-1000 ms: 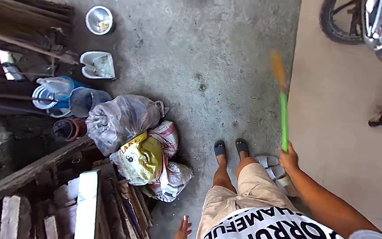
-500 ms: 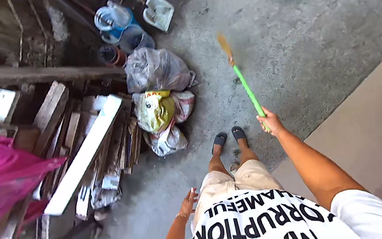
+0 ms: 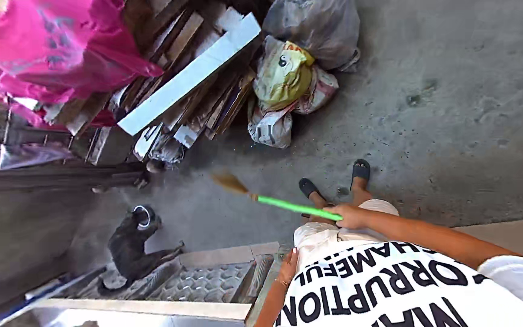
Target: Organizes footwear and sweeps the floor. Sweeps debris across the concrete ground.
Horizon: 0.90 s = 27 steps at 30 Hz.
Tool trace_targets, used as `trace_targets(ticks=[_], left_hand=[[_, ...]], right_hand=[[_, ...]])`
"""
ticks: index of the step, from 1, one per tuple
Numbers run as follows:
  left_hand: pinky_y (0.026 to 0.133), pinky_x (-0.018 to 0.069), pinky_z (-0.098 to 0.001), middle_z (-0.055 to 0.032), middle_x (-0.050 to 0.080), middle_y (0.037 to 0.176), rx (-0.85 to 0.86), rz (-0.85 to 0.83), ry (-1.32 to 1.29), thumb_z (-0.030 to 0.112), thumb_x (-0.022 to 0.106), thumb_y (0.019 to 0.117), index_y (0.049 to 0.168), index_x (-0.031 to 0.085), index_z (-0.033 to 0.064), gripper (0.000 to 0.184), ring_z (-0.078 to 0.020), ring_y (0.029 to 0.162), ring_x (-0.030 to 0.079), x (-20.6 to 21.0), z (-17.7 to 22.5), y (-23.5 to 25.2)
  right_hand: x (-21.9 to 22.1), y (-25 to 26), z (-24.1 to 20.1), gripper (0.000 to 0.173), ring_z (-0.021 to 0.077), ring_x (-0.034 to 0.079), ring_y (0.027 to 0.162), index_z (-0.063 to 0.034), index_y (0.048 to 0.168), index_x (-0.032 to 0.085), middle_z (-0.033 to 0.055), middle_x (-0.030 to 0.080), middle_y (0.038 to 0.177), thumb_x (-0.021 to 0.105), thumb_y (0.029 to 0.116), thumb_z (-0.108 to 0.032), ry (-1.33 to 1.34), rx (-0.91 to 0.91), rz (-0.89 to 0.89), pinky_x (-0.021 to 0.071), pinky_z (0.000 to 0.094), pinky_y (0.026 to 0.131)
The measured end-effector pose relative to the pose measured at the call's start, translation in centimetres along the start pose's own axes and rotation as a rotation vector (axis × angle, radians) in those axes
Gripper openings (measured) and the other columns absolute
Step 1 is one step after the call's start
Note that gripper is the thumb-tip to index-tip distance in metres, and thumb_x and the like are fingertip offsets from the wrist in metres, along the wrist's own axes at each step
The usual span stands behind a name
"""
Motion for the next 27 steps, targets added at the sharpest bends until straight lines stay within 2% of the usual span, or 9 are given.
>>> trace_targets(ticks=[2,4,8,10,13,15,19,23,27], left_hand=[[0.119,0.0396,-0.0500,-0.0294,0.057,0.142,0.020,-0.024,-0.007,0.033,0.033,0.1139,0.145,0.051,-0.0073,0.054,-0.0363,0.136,0.056,-0.7,-3.2,0.6],[0.117,0.0414,-0.0504,-0.0301,0.061,0.138,-0.009,-0.020,0.005,0.031,0.034,0.1142,0.141,0.055,-0.0081,0.052,-0.0369,0.132,0.059,-2.0,-4.2,-0.1],[0.118,0.0413,-0.0446,-0.0256,0.060,0.141,-0.037,0.057,-0.212,0.027,0.028,0.1147,0.145,0.052,-0.0048,0.050,-0.0302,0.134,0.058,-4.4,-8.1,-0.6],[0.115,0.0449,-0.0440,-0.0254,0.062,0.138,-0.052,0.061,-0.304,0.027,0.026,0.1147,0.144,0.053,-0.0048,0.051,-0.0298,0.130,0.061,-5.2,-10.8,-0.1],[0.114,0.0437,-0.0471,-0.0279,0.063,0.135,-0.100,0.036,-0.316,0.029,0.026,0.1150,0.143,0.054,-0.0065,0.052,-0.0336,0.129,0.061,-6.9,-14.0,0.9],[0.113,0.0452,-0.0493,-0.0276,0.064,0.134,-0.091,0.021,-0.284,0.032,0.026,0.1149,0.143,0.054,-0.0056,0.055,-0.0350,0.127,0.062,-8.0,-15.0,2.1],[0.113,0.0449,-0.0501,-0.0272,0.062,0.136,-0.084,0.026,-0.322,0.035,0.025,0.1150,0.144,0.052,-0.0045,0.056,-0.0358,0.128,0.061,-10.8,-12.7,2.5],[0.111,0.0458,-0.0524,-0.0260,0.063,0.137,-0.016,0.030,-0.271,0.037,0.028,0.1144,0.146,0.051,-0.0036,0.056,-0.0364,0.128,0.062,-13.0,-11.4,3.5],[0.108,0.0464,-0.0543,-0.0262,0.060,0.140,0.000,0.062,-0.243,0.037,0.032,0.1138,0.146,0.052,-0.0020,0.055,-0.0383,0.128,0.060,-15.2,-10.3,3.5]], right_hand=[[2.6,6.1,-2.1,0.045,0.0431,0.062,0.120,-0.0057,0.140,0.060,0.0255,0.066,0.127,0.066,0.0957,-0.012,-0.111,-0.048,-0.114,0.0456,0.0637,0.103],[4.6,11.0,-3.5,0.048,0.0416,0.062,0.121,-0.0043,0.144,0.058,0.0258,0.064,0.130,0.065,0.0972,-0.011,-0.110,0.043,-0.188,0.0468,0.0612,0.102],[5.1,16.6,-1.2,0.062,0.0331,0.066,0.083,-0.0157,0.157,0.044,0.0251,0.065,0.117,0.065,0.0982,-0.014,0.169,0.395,0.010,0.0549,0.0497,0.076],[3.4,16.4,0.7,0.064,0.0331,0.066,0.083,-0.0190,0.158,0.042,0.0245,0.064,0.120,0.065,0.0986,-0.015,0.377,0.556,0.224,0.0558,0.0501,0.075],[2.3,12.6,1.7,0.067,0.0224,0.056,0.066,-0.0182,0.163,0.030,0.0179,0.060,0.104,0.057,0.1024,-0.014,0.587,0.706,0.527,0.0504,0.0399,0.060],[3.1,7.9,-1.0,0.067,0.0215,0.055,0.058,-0.0146,0.163,0.028,0.0179,0.061,0.096,0.056,0.1030,-0.013,0.597,0.701,0.633,0.0510,0.0393,0.054],[6.5,1.1,-9.4,0.065,0.0175,0.053,0.054,-0.0096,0.162,0.032,0.0168,0.065,0.093,0.058,0.1024,-0.007,0.562,0.571,0.586,0.0490,0.0357,0.053],[4.5,6.2,-8.8,0.060,0.0141,0.049,0.053,-0.0131,0.160,0.037,0.0112,0.063,0.095,0.058,0.1040,-0.012,0.721,0.549,0.574,0.0444,0.0308,0.048],[3.9,11.6,-5.9,0.060,0.0127,0.048,0.052,-0.0120,0.160,0.035,0.0083,0.057,0.086,0.056,0.1034,-0.008,0.928,0.630,0.790,0.0429,0.0280,0.046]])
Point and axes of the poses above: each hand's wrist, its own y-axis towards the middle knuckle, its own x-axis out of the palm, z = x × y, the point moved 1 cm from there along y, towards the middle knuckle
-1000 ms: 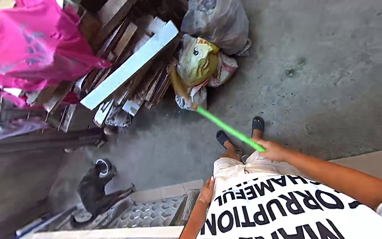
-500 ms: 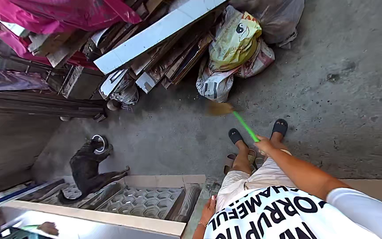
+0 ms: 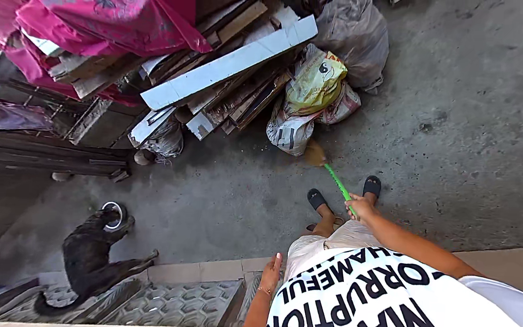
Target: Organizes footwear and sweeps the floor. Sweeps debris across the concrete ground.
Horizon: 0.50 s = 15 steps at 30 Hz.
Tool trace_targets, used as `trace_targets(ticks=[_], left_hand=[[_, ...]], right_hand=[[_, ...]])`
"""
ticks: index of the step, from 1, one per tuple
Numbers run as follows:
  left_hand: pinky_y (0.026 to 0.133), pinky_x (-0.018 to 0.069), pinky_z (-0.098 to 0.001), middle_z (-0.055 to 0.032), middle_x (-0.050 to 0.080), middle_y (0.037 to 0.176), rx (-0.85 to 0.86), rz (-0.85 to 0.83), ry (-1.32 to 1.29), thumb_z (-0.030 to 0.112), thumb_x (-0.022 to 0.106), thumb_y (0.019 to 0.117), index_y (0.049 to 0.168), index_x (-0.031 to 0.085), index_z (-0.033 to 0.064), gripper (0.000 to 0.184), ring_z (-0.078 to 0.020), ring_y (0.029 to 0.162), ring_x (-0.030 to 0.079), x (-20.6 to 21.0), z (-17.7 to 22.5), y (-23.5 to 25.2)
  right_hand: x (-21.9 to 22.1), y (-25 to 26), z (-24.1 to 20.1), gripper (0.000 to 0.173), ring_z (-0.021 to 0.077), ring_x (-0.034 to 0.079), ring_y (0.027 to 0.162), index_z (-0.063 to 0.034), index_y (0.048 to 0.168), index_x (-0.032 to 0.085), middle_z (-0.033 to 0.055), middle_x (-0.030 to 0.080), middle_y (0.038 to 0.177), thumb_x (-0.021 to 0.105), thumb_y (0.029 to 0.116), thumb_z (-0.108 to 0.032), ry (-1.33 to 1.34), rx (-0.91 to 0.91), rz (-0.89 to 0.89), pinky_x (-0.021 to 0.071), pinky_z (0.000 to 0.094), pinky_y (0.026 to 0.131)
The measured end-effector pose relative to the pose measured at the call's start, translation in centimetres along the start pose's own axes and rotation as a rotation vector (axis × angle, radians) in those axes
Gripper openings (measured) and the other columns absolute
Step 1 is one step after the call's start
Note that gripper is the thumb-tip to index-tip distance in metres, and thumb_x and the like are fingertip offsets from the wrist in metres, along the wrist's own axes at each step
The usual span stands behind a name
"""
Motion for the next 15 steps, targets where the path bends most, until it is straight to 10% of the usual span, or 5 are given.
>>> trace_targets(ticks=[6,10,15], left_hand=[[0.103,0.0476,-0.0581,-0.0265,0.060,0.140,-0.080,0.031,-0.032,0.037,0.031,0.1143,0.147,0.050,-0.0001,0.053,-0.0407,0.127,0.059,-0.9,-0.4,-0.2],[0.116,0.0403,-0.0518,-0.0270,0.059,0.142,-0.024,-0.039,0.208,0.037,0.036,0.1134,0.146,0.052,-0.0030,0.054,-0.0382,0.133,0.057,-0.9,-0.8,0.8],[0.107,0.0465,-0.0583,-0.0257,0.061,0.140,-0.009,0.034,0.113,0.037,0.034,0.1138,0.148,0.051,-0.0002,0.053,-0.0398,0.130,0.059,-0.9,2.5,-0.1]], right_hand=[[-2.8,-7.9,2.1,0.065,0.0143,0.047,0.046,-0.0127,0.163,0.030,0.0124,0.060,0.087,0.055,0.1039,-0.007,-0.145,-0.110,-0.061,0.0443,0.0300,0.043],[-4.5,-3.2,0.3,0.059,0.0133,0.047,0.049,-0.0130,0.159,0.039,0.0101,0.063,0.089,0.059,0.1030,-0.010,-0.160,-0.122,-0.115,0.0426,0.0291,0.045],[-3.0,0.2,-0.1,0.064,0.0153,0.049,0.052,-0.0131,0.163,0.029,0.0116,0.057,0.090,0.054,0.1041,-0.009,0.038,-0.075,0.097,0.0451,0.0307,0.047]])
Point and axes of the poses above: each hand's wrist, its own y-axis towards the middle knuckle, its own x-axis out of the palm, z = x × y, the point moved 1 cm from there along y, towards the middle knuckle
